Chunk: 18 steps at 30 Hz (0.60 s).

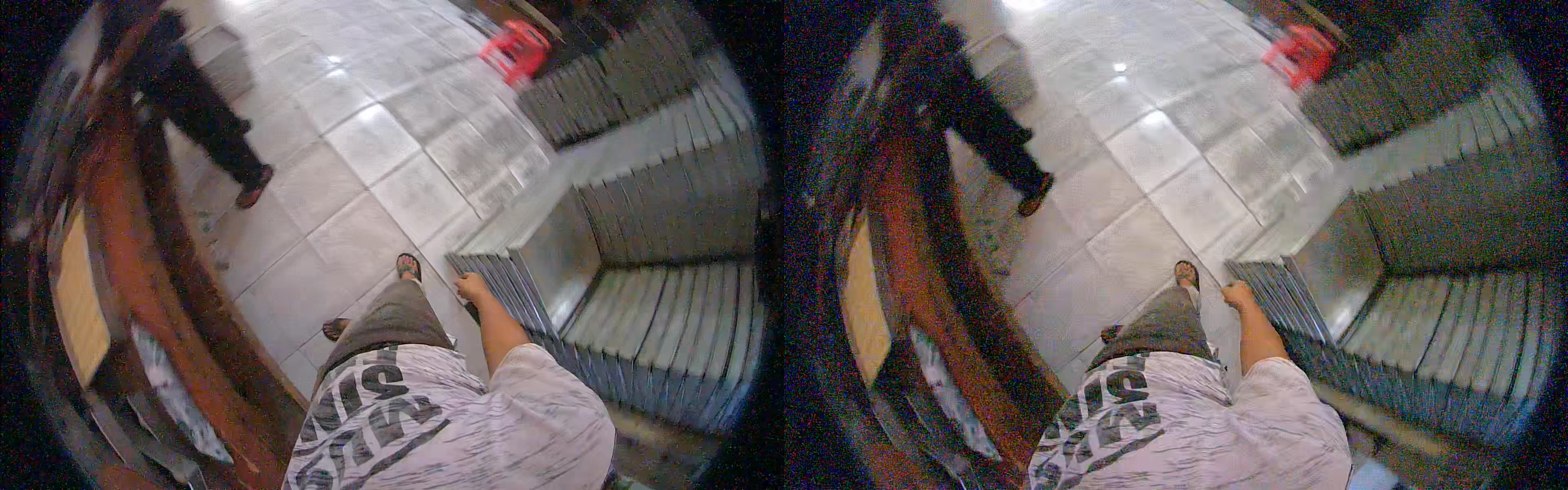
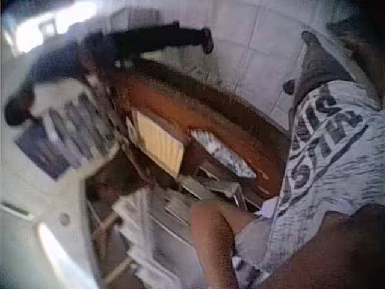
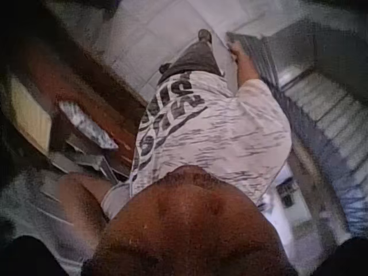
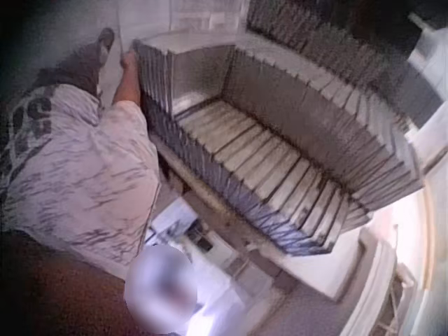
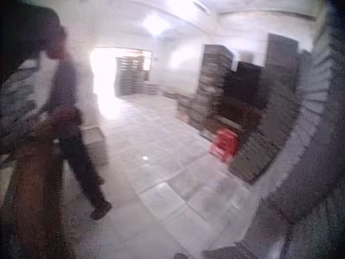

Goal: The person prepares bread dough by hand, taking dough balls from a tray, flattening them, adding a filling from a small bowl, and placing the filled balls onto a baking tray. They also use a brush to apply a liquid to a baking tray.

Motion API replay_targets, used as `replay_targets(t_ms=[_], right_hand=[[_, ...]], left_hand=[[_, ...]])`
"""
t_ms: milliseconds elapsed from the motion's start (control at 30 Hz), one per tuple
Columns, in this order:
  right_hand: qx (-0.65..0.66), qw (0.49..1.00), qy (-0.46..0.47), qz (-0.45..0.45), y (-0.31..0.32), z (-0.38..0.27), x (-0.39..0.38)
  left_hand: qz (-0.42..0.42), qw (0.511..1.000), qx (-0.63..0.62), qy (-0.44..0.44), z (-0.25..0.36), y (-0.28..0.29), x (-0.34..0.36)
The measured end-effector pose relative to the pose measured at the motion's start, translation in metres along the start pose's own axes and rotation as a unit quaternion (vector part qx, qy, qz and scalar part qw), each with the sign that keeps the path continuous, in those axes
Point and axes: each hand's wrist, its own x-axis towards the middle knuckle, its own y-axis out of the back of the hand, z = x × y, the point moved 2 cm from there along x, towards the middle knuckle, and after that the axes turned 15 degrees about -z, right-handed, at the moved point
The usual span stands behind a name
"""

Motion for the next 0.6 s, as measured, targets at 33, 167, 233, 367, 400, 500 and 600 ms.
replay_targets(t_ms=[33,167,233,367,400,500,600], right_hand=[[0.004,0.999,0.004,0.032,0.001,0.011,-0.01],[0.285,0.958,0.012,-0.029,0.024,0.067,-0.036],[0.172,0.97,-0.037,0.17,0.045,0.107,-0.029],[-0.037,0.92,-0.102,0.377,0.139,0.105,-0.048],[-0.066,0.931,-0.092,0.346,0.151,0.111,-0.04],[-0.164,0.965,-0.007,0.204,0.146,0.144,-0.011],[-0.1,0.978,-0.003,0.182,0.12,0.175,0.004]], left_hand=[[-0.009,0.999,0.032,-0.015,0.017,-0.001,0.014],[-0.015,0.986,0.147,-0.075,0.113,-0.031,0.058],[0.002,0.974,0.192,-0.117,0.177,-0.049,0.085],[0.044,0.947,0.24,-0.21,0.305,-0.109,0.12],[0.036,0.94,0.243,-0.235,0.333,-0.13,0.125],[-0.066,0.93,0.241,-0.271,0.389,-0.213,0.133],[-0.345,0.895,0.216,-0.186,0.354,-0.333,0.121]])
